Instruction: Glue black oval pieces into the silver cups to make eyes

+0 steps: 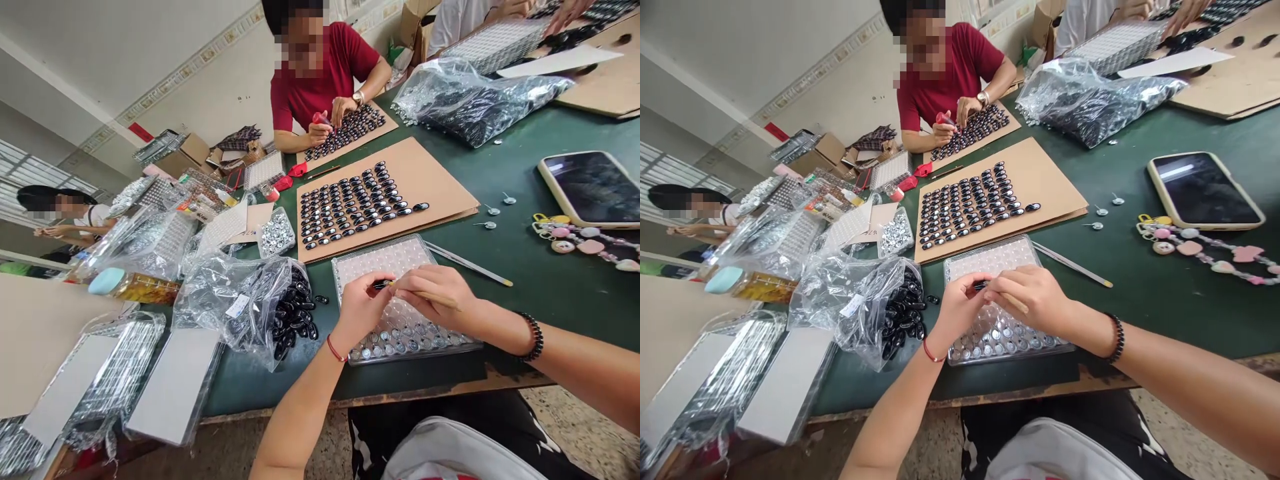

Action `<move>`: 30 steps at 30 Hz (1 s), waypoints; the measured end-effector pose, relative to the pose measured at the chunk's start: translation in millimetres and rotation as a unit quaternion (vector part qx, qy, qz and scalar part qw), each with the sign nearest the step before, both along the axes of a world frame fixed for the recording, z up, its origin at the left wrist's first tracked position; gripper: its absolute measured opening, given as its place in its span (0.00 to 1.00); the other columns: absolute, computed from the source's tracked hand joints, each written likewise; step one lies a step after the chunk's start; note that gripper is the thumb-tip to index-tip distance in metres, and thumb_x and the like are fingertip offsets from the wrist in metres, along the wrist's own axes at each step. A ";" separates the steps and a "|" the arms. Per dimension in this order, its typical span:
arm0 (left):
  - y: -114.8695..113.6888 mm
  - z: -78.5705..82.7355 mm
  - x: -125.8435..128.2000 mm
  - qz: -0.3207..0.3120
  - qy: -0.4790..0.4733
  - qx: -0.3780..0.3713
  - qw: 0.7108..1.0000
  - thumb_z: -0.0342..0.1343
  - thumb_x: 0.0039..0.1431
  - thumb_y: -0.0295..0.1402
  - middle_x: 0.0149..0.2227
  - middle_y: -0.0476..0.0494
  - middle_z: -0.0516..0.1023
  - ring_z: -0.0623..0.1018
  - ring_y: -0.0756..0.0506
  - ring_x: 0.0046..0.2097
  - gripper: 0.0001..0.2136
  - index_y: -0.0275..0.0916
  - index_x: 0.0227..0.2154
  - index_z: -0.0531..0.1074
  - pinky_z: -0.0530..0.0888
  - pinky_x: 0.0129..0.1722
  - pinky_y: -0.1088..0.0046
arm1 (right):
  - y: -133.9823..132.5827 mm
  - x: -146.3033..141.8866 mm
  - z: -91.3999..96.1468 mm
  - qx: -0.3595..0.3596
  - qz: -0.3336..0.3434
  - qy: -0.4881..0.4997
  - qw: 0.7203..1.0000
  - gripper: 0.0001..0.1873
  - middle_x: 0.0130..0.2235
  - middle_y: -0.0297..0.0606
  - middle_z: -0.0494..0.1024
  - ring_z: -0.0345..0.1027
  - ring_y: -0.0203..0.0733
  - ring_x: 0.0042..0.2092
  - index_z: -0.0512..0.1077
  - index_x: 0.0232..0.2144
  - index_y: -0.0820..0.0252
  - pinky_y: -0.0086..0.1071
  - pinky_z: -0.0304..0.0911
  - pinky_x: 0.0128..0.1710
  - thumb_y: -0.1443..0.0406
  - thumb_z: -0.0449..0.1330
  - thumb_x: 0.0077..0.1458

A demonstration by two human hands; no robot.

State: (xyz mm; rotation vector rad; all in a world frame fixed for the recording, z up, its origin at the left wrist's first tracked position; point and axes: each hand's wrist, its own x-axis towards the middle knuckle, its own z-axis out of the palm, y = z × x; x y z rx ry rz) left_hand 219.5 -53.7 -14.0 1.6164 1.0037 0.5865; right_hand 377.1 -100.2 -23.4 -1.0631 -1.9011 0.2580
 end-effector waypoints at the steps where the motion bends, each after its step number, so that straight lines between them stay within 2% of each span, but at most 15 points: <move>1: -0.7 -0.7 0.3 0.004 -0.003 -0.007 1.000 0.54 0.50 0.37 0.27 0.45 0.75 0.71 0.51 0.26 0.11 0.37 0.35 0.73 0.68 0.26 0.76 | 1.0 -0.6 0.5 -0.014 0.001 0.021 1.000 0.13 0.26 0.38 0.71 0.62 0.38 0.26 0.66 0.28 0.60 0.30 0.55 0.27 0.62 0.47 0.61; 3: -2.2 -1.0 1.3 0.001 -0.013 -0.032 0.999 0.56 0.49 0.36 0.25 0.46 0.74 0.71 0.50 0.25 0.11 0.36 0.34 0.73 0.68 0.25 0.76 | 4.9 -0.2 1.6 -0.084 0.002 0.111 0.990 0.17 0.23 0.37 0.68 0.61 0.37 0.24 0.64 0.25 0.61 0.29 0.56 0.25 0.60 0.45 0.62; 5: -3.3 0.2 2.4 -0.006 -0.017 -0.044 0.999 0.56 0.48 0.35 0.24 0.46 0.74 0.72 0.50 0.26 0.10 0.36 0.33 0.73 0.69 0.25 0.76 | 10.1 1.7 2.5 -0.184 0.013 0.237 0.954 0.21 0.21 0.34 0.65 0.60 0.35 0.22 0.60 0.22 0.61 0.27 0.57 0.22 0.57 0.41 0.63; 7: -3.0 2.6 3.1 -0.003 -0.008 -0.038 0.999 0.56 0.49 0.35 0.23 0.47 0.74 0.72 0.50 0.25 0.10 0.37 0.33 0.73 0.69 0.25 0.76 | 14.7 3.6 2.8 -0.237 0.013 0.316 0.918 0.22 0.20 0.32 0.62 0.59 0.34 0.20 0.56 0.20 0.60 0.26 0.57 0.20 0.56 0.41 0.62; 8: -2.2 4.2 3.3 0.002 0.000 -0.031 1.000 0.55 0.50 0.36 0.23 0.47 0.74 0.72 0.50 0.25 0.10 0.37 0.34 0.73 0.69 0.25 0.76 | 16.2 4.0 2.9 -0.239 0.003 0.320 0.917 0.21 0.21 0.32 0.62 0.59 0.34 0.21 0.57 0.20 0.60 0.26 0.57 0.20 0.56 0.43 0.61; 10: 0.2 7.2 3.4 0.013 0.017 -0.017 1.000 0.55 0.50 0.36 0.23 0.47 0.74 0.71 0.50 0.24 0.11 0.37 0.35 0.73 0.69 0.25 0.76 | 17.5 3.0 3.1 -0.226 -0.020 0.282 0.932 0.14 0.24 0.32 0.64 0.60 0.35 0.25 0.60 0.24 0.61 0.25 0.57 0.22 0.60 0.49 0.58; 12: 2.7 9.4 3.3 0.022 0.033 0.004 0.999 0.55 0.49 0.37 0.24 0.46 0.75 0.72 0.49 0.24 0.13 0.37 0.37 0.72 0.70 0.25 0.75 | 17.7 0.9 3.4 -0.237 -0.015 0.249 0.939 0.04 0.28 0.33 0.67 0.62 0.34 0.27 0.63 0.30 0.62 0.24 0.57 0.24 0.66 0.54 0.54; 13: 3.7 10.0 3.2 0.024 0.041 0.019 0.999 0.55 0.49 0.37 0.26 0.45 0.76 0.73 0.49 0.25 0.13 0.37 0.38 0.73 0.70 0.26 0.74 | 18.0 0.1 3.6 -0.248 -0.007 0.244 0.938 0.02 0.29 0.33 0.68 0.62 0.34 0.27 0.64 0.31 0.62 0.24 0.58 0.24 0.69 0.55 0.52; 18: 4.8 7.4 1.9 0.007 0.075 0.084 0.994 0.55 0.49 0.37 0.33 0.43 0.78 0.75 0.47 0.28 0.13 0.40 0.38 0.74 0.72 0.31 0.71 | 23.3 3.1 4.2 -0.273 0.021 0.238 0.932 0.09 0.30 0.33 0.71 0.65 0.36 0.33 0.67 0.30 0.64 0.24 0.61 0.29 0.77 0.57 0.44; 21: 4.8 5.3 1.0 0.004 0.073 0.104 0.992 0.56 0.49 0.36 0.36 0.43 0.78 0.76 0.45 0.31 0.12 0.41 0.37 0.74 0.73 0.34 0.70 | 26.2 6.9 4.4 -0.296 0.053 0.242 0.922 0.08 0.30 0.34 0.72 0.66 0.37 0.33 0.68 0.31 0.64 0.25 0.62 0.29 0.75 0.58 0.45; 25: 6.4 4.1 0.7 -0.002 0.070 0.089 0.994 0.56 0.48 0.36 0.38 0.41 0.77 0.77 0.44 0.33 0.13 0.39 0.38 0.74 0.74 0.34 0.70 | 28.0 8.3 4.1 -0.305 0.087 0.263 0.911 0.09 0.32 0.35 0.72 0.67 0.38 0.34 0.68 0.33 0.64 0.25 0.63 0.30 0.73 0.59 0.45; 30: 7.7 2.3 0.6 -0.003 0.074 0.104 0.992 0.55 0.48 0.35 0.39 0.39 0.77 0.77 0.43 0.35 0.14 0.37 0.39 0.74 0.74 0.36 0.68 | 31.4 8.9 1.2 -0.301 0.104 0.261 0.912 0.10 0.31 0.34 0.72 0.66 0.37 0.34 0.69 0.32 0.64 0.24 0.62 0.30 0.73 0.60 0.43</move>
